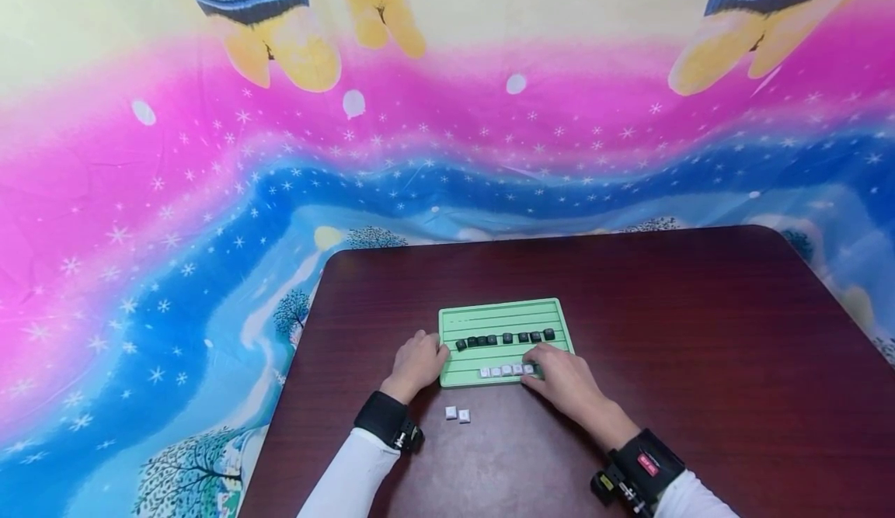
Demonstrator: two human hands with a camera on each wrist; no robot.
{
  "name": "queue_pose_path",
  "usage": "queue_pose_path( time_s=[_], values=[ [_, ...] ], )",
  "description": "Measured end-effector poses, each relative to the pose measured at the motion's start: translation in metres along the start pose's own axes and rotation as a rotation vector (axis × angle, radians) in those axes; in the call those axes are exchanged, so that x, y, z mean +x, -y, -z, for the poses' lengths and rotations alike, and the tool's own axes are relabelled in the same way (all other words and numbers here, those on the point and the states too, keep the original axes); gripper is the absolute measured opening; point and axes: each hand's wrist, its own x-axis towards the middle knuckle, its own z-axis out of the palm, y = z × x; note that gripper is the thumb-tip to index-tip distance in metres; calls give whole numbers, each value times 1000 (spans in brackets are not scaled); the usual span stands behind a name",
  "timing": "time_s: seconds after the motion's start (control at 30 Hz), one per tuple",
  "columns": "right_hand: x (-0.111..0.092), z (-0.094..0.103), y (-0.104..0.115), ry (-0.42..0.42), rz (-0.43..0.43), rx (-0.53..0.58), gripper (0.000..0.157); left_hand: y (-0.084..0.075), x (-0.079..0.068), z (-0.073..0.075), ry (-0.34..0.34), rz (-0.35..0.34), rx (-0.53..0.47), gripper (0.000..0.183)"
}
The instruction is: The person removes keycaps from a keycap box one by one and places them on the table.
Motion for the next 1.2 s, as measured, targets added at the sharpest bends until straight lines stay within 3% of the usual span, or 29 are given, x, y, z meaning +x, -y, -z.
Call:
queue_pose_path(
  time_s=[1.2],
  values=[
    [5, 3, 2, 72, -30, -2, 9, -1, 0, 1, 9, 1, 5, 35]
  ],
)
